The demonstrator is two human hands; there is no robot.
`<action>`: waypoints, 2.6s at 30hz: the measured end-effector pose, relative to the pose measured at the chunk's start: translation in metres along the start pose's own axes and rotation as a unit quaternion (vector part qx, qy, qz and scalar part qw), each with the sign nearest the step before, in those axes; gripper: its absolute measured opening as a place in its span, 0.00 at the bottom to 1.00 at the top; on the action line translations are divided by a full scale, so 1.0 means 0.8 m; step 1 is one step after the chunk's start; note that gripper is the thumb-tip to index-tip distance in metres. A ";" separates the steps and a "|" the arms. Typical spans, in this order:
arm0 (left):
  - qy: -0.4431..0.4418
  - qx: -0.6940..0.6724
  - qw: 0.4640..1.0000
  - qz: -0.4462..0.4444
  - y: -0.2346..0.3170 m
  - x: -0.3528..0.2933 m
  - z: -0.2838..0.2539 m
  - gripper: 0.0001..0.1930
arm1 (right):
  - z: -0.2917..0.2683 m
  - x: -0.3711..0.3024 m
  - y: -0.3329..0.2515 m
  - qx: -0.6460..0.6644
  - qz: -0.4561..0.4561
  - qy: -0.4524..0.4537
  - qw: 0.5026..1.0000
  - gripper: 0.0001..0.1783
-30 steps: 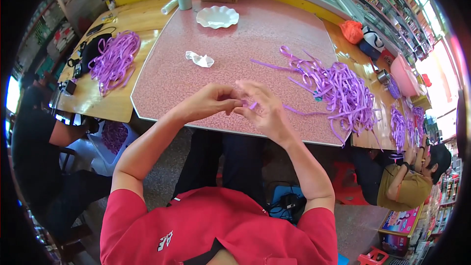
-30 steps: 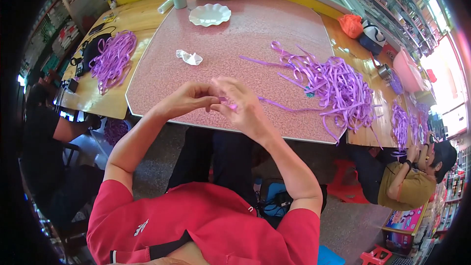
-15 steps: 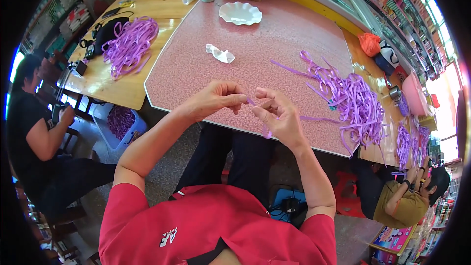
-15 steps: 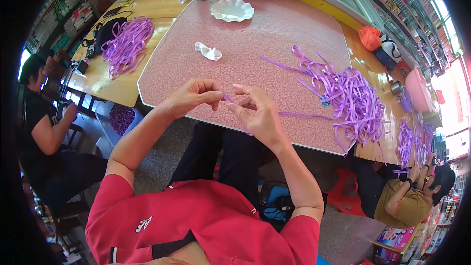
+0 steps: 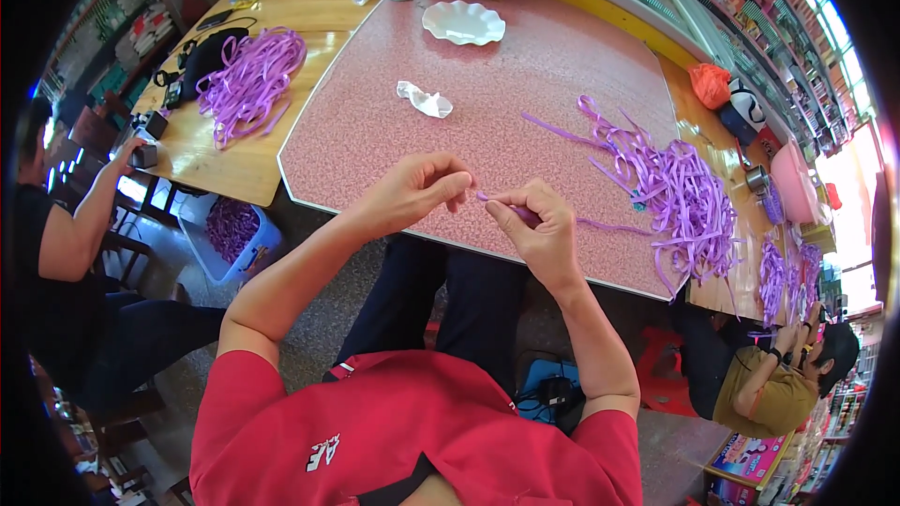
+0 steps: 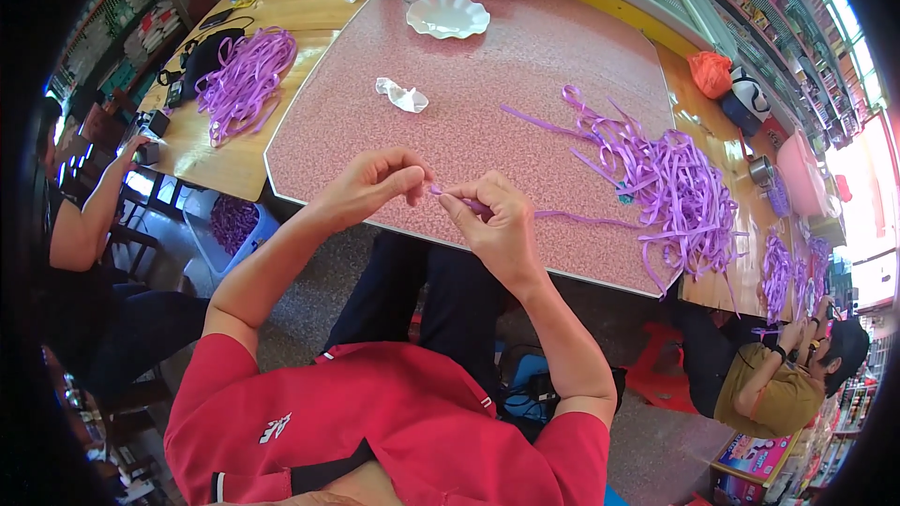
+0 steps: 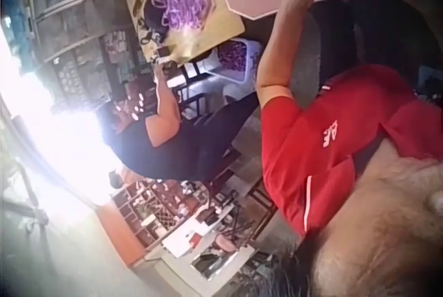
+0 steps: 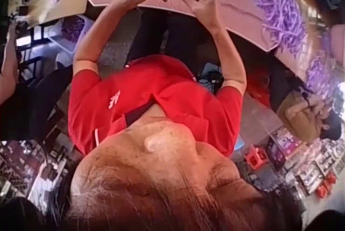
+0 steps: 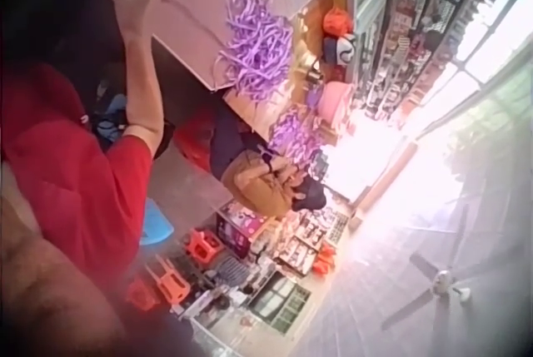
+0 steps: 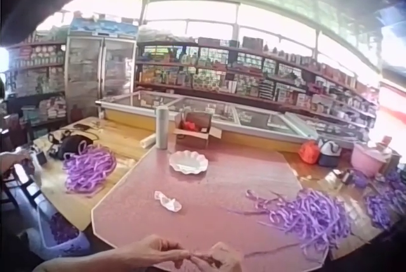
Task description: Tying knots in purple ribbons to prepare them for use or packaging.
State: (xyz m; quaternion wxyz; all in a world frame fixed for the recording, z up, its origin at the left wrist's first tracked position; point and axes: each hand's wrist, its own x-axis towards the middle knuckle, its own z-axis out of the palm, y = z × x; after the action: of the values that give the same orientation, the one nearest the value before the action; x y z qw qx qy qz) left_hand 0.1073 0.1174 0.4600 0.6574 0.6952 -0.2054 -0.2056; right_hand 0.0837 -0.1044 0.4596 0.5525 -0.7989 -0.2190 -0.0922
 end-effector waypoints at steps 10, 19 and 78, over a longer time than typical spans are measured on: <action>0.131 0.336 0.897 0.256 0.006 0.000 0.017 0.09 | -0.004 -0.002 -0.008 -0.001 0.001 0.001 1.000 0.03; 0.083 0.346 0.891 0.282 -0.006 0.002 0.012 0.07 | -0.002 -0.005 -0.009 -0.007 -0.002 -0.001 1.000 0.04; 0.104 0.486 0.763 0.415 0.003 0.021 0.027 0.12 | 0.006 0.005 0.019 0.414 0.298 -0.011 0.860 0.08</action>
State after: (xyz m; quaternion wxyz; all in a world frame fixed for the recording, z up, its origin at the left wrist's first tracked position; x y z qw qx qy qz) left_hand 0.1095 0.0902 0.4614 0.2703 0.7856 -0.4767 0.2875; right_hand 0.0935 -0.1037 0.4465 0.8311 -0.5244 0.0055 0.1849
